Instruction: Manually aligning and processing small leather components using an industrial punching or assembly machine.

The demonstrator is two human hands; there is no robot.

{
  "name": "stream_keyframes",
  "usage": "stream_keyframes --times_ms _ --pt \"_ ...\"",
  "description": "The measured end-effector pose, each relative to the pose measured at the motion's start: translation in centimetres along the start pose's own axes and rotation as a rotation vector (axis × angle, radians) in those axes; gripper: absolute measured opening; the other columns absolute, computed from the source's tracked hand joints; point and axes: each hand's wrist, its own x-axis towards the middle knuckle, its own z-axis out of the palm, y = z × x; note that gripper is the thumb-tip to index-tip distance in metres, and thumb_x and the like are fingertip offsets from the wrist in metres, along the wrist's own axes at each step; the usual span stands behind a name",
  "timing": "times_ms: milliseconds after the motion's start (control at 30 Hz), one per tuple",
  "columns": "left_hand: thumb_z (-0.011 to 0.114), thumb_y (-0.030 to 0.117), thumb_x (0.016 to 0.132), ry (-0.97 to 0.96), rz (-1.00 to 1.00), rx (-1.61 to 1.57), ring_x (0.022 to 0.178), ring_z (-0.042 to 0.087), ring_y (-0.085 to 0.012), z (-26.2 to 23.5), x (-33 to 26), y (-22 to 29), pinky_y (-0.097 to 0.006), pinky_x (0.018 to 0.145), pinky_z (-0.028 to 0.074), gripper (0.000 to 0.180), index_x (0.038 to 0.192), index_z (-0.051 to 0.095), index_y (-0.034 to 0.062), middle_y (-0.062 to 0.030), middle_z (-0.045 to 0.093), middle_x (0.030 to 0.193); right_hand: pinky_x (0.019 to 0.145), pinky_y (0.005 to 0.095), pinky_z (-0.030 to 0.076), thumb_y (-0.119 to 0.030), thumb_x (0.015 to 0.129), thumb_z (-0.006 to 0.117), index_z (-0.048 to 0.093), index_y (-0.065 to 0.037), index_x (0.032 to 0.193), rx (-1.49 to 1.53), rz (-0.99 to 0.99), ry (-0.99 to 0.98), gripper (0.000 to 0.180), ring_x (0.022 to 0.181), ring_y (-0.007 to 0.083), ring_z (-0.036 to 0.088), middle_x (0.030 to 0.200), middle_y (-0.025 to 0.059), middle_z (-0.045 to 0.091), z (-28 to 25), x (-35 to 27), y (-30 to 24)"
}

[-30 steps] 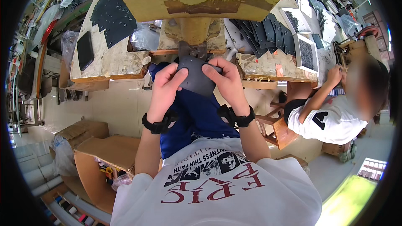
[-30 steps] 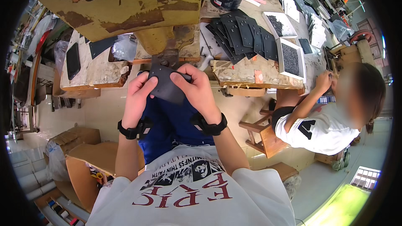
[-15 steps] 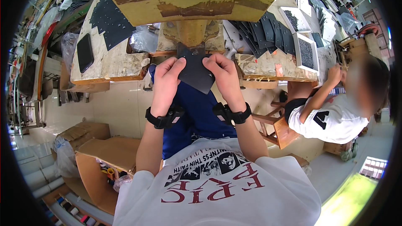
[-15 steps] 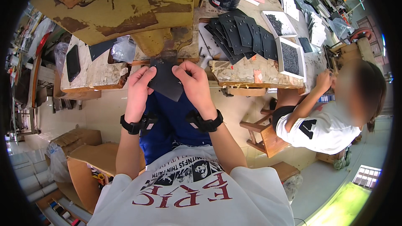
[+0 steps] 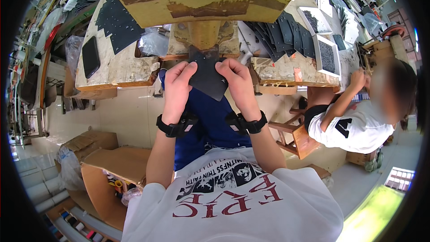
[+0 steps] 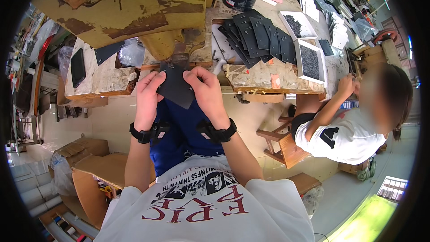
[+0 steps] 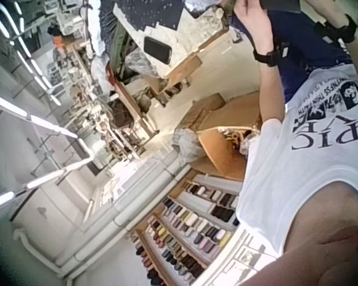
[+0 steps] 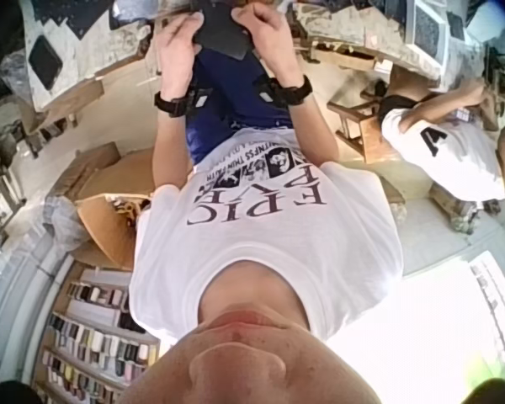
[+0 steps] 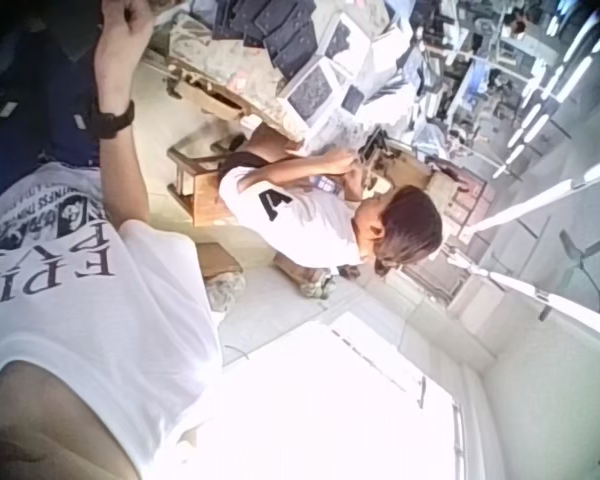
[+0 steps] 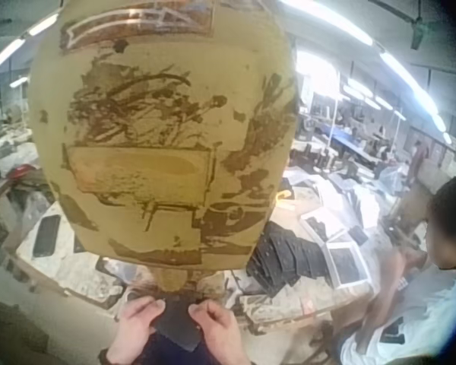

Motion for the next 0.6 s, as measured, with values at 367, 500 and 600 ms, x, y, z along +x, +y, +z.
stream_keyframes --times_ms 367,500,600 --pt "0.058 0.023 0.094 -0.012 -0.065 -0.047 0.051 0.036 0.0012 -0.06 0.19 0.35 -0.018 0.045 0.023 0.023 0.076 0.062 0.0092 0.0091 0.048 0.062 0.06 0.021 0.033 -0.017 0.093 0.061 0.057 -0.004 0.072 0.069 0.019 -0.041 0.025 0.067 0.0022 0.04 0.069 -0.0075 0.048 -0.29 0.49 0.4" --pt "0.058 0.023 0.094 -0.004 -0.045 -0.072 0.049 0.034 0.0 0.09 0.11 0.42 -0.019 0.045 0.022 0.023 0.076 0.062 0.0086 0.0083 0.047 0.061 0.061 0.0209 0.034 -0.017 0.093 0.061 0.059 -0.005 0.073 0.12 0.083 -0.062 0.024 0.067 0.0021 0.042 0.069 -0.0073 0.05 -0.26 0.53 0.09" --pt "0.057 0.022 0.094 0.001 -0.051 -0.075 0.049 0.034 -0.0004 0.19 0.02 0.43 -0.019 0.045 0.022 0.023 0.076 0.061 0.0083 0.008 0.047 0.061 0.062 0.0207 0.035 -0.016 0.093 0.061 0.06 -0.004 0.073 0.157 0.074 -0.057 0.023 0.068 0.0022 0.043 0.07 -0.0071 0.051 -0.2 0.35 0.14"
